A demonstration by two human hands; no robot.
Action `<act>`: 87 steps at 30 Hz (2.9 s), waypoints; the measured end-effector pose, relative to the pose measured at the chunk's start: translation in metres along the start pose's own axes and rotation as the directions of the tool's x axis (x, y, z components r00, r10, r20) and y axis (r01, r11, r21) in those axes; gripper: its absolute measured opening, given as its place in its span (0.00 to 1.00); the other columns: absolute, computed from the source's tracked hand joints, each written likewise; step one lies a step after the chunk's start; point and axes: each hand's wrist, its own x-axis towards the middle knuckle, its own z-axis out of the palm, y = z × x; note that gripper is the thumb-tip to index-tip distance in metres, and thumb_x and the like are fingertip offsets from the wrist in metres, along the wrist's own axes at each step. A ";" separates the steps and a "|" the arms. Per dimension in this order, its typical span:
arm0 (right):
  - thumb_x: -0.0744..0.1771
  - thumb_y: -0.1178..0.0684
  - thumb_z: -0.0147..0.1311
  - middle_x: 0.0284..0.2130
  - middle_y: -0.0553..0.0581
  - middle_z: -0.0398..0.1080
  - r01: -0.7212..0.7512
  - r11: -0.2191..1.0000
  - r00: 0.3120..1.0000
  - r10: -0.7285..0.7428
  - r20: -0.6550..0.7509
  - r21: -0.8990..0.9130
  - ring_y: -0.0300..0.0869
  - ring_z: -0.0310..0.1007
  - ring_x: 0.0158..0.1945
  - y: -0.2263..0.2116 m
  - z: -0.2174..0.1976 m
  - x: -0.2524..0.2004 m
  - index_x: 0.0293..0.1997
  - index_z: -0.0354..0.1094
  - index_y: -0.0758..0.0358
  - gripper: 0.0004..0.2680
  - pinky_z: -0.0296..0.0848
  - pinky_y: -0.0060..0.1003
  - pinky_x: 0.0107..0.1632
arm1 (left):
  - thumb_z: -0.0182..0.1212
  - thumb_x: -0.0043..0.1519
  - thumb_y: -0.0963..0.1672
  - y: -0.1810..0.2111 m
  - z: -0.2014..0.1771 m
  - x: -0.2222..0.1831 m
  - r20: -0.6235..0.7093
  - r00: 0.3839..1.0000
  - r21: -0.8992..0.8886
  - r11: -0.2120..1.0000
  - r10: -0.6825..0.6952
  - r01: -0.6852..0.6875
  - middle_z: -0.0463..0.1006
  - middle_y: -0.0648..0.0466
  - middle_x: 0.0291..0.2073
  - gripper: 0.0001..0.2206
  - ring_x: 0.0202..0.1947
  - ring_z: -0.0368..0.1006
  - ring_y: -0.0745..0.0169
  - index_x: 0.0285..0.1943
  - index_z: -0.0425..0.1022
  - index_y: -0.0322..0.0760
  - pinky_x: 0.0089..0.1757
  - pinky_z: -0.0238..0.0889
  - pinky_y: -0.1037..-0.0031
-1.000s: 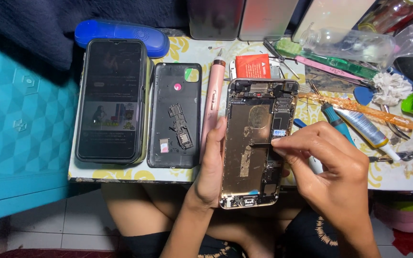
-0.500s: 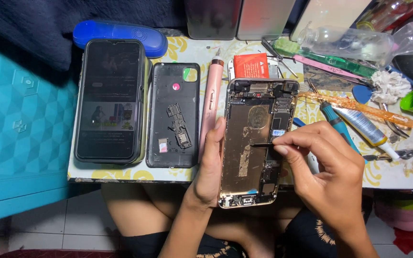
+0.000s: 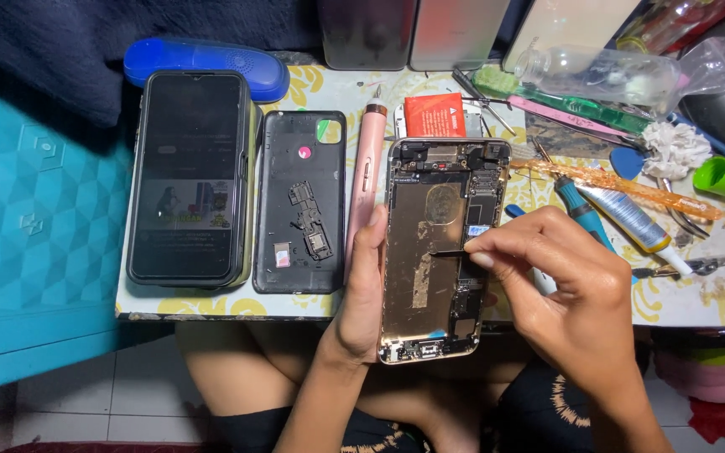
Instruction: Disassembling a smartphone to remove the battery and cleaning the internal components using a brush and precision tools.
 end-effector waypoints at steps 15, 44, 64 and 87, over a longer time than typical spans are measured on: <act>0.67 0.65 0.59 0.32 0.55 0.73 -0.020 0.999 1.000 0.020 -0.009 -0.026 0.40 0.66 0.31 -0.002 0.001 0.000 0.38 0.75 0.64 0.02 0.65 0.31 0.38 | 0.42 0.74 0.56 0.003 0.005 -0.002 -0.020 0.999 0.060 0.998 -0.026 0.027 0.80 0.46 0.49 0.26 0.52 0.75 0.53 0.59 0.74 0.30 0.57 0.66 0.63; 0.66 0.67 0.59 0.32 0.56 0.74 0.029 1.000 1.000 -0.030 -0.003 -0.011 0.41 0.72 0.32 0.003 0.000 -0.002 0.39 0.77 0.63 0.05 0.67 0.31 0.38 | 0.40 0.74 0.56 0.001 0.004 -0.002 -0.034 0.999 0.081 0.996 -0.026 0.029 0.80 0.44 0.50 0.26 0.52 0.75 0.51 0.61 0.73 0.32 0.56 0.67 0.60; 0.66 0.62 0.60 0.32 0.53 0.76 -0.031 0.991 0.997 0.022 0.069 0.128 0.39 0.74 0.36 0.017 -0.009 -0.005 0.36 0.77 0.62 0.02 0.70 0.31 0.42 | 0.42 0.73 0.56 -0.004 0.006 0.002 -0.024 1.000 0.107 0.994 -0.010 0.013 0.78 0.42 0.55 0.27 0.58 0.72 0.51 0.66 0.70 0.30 0.62 0.61 0.61; 0.66 0.68 0.56 0.32 0.55 0.71 0.088 0.993 0.995 -0.091 0.031 0.076 0.42 0.71 0.35 0.017 0.000 -0.010 0.40 0.75 0.65 0.06 0.68 0.31 0.41 | 0.39 0.73 0.58 -0.002 0.009 -0.001 -0.034 0.996 0.118 0.989 -0.081 0.084 0.77 0.42 0.53 0.29 0.55 0.72 0.52 0.65 0.69 0.33 0.59 0.63 0.62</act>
